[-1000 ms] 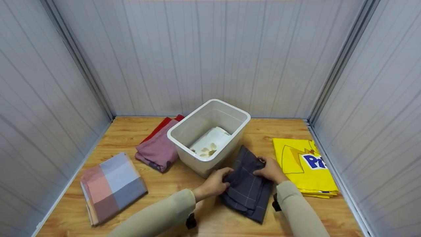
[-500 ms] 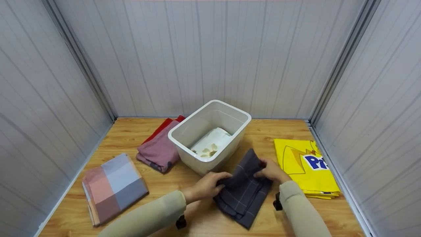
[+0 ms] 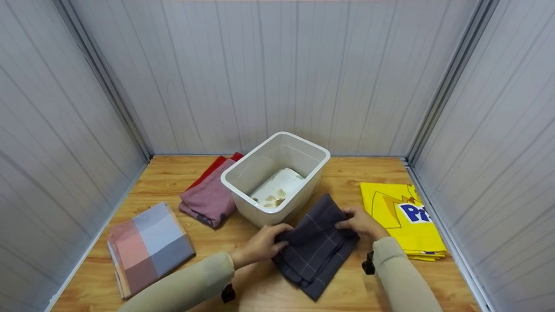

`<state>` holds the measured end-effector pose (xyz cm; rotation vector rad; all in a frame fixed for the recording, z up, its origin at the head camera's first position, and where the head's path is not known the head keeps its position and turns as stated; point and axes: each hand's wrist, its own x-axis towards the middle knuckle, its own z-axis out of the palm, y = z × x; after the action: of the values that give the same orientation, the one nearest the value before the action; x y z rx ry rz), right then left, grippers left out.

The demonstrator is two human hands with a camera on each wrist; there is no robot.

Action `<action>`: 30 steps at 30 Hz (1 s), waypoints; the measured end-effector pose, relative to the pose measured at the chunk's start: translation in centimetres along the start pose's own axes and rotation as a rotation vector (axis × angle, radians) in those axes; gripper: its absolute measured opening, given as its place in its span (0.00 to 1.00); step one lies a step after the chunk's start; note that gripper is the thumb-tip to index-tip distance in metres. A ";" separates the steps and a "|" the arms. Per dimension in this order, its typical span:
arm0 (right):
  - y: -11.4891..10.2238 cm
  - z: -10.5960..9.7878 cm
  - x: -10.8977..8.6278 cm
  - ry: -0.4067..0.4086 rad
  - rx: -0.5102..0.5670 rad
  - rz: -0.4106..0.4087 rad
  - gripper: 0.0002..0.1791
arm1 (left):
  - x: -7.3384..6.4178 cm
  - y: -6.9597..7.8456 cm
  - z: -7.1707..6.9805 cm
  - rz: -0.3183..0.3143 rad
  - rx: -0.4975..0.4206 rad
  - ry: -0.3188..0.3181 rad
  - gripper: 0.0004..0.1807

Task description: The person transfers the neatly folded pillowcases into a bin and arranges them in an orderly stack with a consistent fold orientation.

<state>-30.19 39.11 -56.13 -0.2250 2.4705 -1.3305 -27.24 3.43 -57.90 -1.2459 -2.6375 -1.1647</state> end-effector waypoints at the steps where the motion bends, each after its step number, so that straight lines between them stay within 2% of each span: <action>1: -0.1 0.0 0.0 0.006 0.006 -0.004 0.20 | -0.1 -0.1 0.0 -0.004 -0.011 0.019 0.18; 5: -0.7 -0.1 -0.1 0.048 0.008 -0.002 0.17 | -0.4 -0.4 -0.2 -0.034 -0.048 0.095 0.11; 11: -1.7 -0.6 -0.2 0.100 0.020 -0.072 0.17 | -0.9 -0.3 -0.7 -0.068 -0.106 0.170 0.06; 17: -3.4 -1.1 -0.4 0.088 0.021 -0.092 0.19 | -1.3 -0.4 -1.8 -0.056 -0.130 0.209 0.06; 22: -4.6 -1.4 -0.4 0.065 0.041 -0.142 0.19 | -1.6 -0.3 -3.0 -0.043 -0.175 0.242 0.06; 30: -6.2 -1.5 -0.6 0.063 0.054 -0.223 0.16 | -1.8 0.0 -4.5 0.041 -0.194 0.232 0.06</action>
<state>-30.26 37.05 -50.07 -0.4638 2.5163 -1.5128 -27.31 -0.59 -55.24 -1.1047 -2.3698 -1.4878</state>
